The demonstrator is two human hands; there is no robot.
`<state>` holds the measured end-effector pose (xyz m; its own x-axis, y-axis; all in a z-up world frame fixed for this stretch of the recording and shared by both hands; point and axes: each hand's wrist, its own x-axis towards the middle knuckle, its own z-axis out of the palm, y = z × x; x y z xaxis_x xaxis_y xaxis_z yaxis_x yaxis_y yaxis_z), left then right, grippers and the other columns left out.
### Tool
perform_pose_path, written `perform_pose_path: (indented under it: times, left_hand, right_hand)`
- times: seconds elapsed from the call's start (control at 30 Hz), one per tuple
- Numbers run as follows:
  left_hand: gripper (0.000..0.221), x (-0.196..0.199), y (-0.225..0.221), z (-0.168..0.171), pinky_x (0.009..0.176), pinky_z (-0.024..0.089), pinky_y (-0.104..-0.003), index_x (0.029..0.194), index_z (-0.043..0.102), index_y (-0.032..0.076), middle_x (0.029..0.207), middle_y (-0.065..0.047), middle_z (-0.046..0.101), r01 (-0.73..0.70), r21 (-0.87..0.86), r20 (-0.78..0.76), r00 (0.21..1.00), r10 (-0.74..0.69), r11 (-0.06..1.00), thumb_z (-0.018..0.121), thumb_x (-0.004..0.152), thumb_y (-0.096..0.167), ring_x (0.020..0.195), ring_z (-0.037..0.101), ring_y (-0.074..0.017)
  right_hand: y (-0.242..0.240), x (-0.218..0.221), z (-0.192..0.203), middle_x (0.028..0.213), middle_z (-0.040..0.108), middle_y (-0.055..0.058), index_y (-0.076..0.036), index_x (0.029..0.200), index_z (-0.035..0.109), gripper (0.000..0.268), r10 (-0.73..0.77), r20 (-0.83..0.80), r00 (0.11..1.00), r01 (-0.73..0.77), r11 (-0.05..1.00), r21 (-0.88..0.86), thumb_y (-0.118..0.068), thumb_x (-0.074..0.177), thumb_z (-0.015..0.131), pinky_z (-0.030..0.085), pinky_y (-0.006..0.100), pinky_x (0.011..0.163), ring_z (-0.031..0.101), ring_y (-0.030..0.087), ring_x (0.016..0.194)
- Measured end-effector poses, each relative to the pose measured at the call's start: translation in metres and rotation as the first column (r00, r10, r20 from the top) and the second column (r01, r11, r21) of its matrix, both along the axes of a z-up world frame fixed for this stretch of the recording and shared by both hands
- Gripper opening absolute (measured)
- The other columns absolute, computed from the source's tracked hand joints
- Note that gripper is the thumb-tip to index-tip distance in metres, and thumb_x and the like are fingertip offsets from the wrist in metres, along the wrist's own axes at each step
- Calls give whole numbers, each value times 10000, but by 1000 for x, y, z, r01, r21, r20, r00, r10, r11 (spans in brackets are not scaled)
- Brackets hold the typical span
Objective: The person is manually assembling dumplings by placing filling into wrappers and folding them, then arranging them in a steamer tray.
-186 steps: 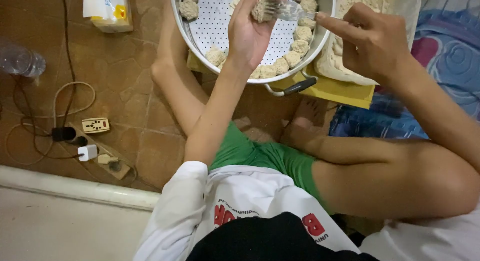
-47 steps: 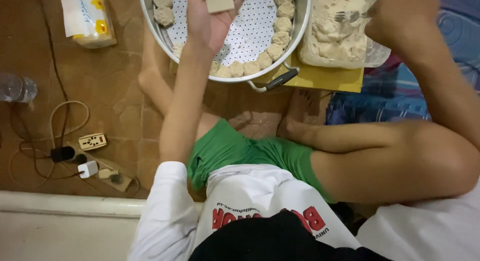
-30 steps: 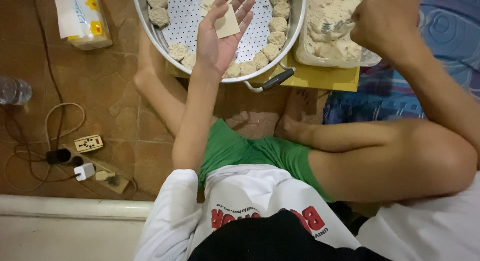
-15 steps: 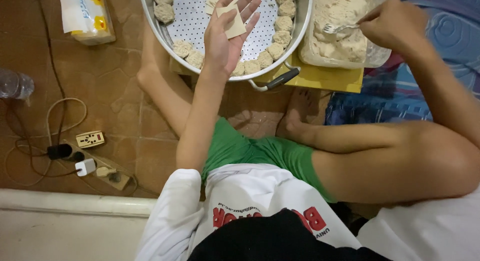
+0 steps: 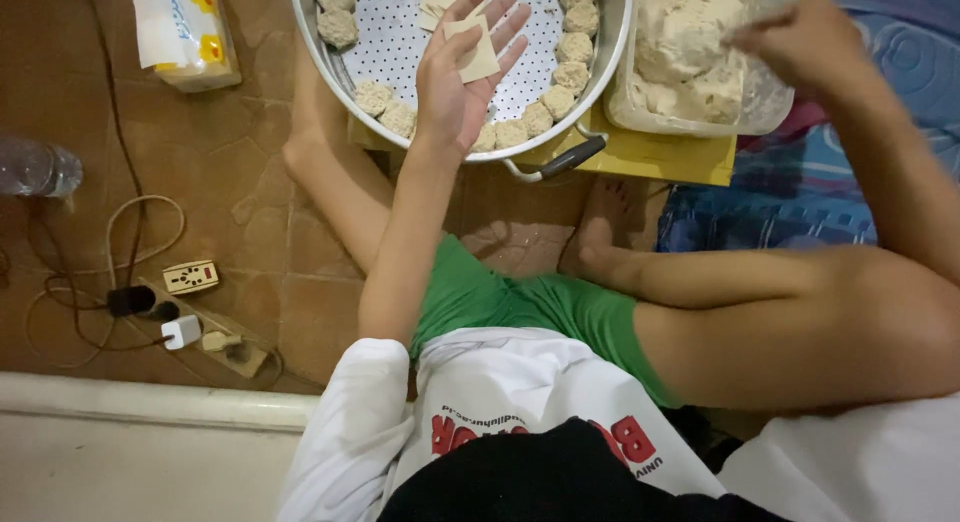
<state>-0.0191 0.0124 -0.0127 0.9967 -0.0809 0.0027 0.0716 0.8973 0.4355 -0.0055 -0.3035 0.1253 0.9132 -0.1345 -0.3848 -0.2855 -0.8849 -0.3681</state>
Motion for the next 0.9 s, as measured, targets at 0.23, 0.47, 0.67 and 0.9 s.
perform_pose_path:
  times: [0.23, 0.47, 0.67, 0.9]
  left_hand:
    - [435, 6, -4, 2, 1118, 493, -516, 1394, 492, -67, 1508, -383, 457, 60, -72, -130, 989, -69, 996, 504, 1010, 136, 1360, 530, -477]
    - [425, 5, -3, 9, 1066, 535, -453, 1433, 490, -59, 1552, -308, 420, 141, -161, -113, 981, -161, 977, 434, 1072, 156, 1348, 531, -390]
    - [524, -4, 1, 21, 1128, 497, -427, 1537, 358, -51, 1639, -285, 341, 235, -259, 29, 971, -236, 937, 377, 1109, 252, 1489, 424, -361]
    - [455, -1, 0, 17, 1179, 475, -440, 1543, 335, -48, 1587, -333, 391, 139, -292, 40, 990, -133, 946, 381, 1094, 3, 1427, 489, -365]
  right_hand:
    - [-33, 15, -25, 1175, 594, 229, 22, 1366, 578, 192, 265, 312, 912, -266, 963, -40, -109, 1226, 570, 508, 434, 769, 602, 349, 975]
    - [37, 1, -37, 988, 656, 178, -15, 1480, 707, 353, 651, 529, 545, -777, 629, 26, 94, 1156, 619, 404, 348, 652, 545, 258, 782]
    - [42, 8, -76, 1072, 561, 212, -47, 1535, 661, 538, 752, 586, 301, -863, 476, -169, 195, 1055, 638, 450, 437, 698, 544, 357, 861]
    - [44, 5, -74, 1006, 611, 169, 19, 1481, 704, 586, 780, 555, 289, -866, 460, -195, 238, 951, 584, 442, 408, 630, 556, 321, 765]
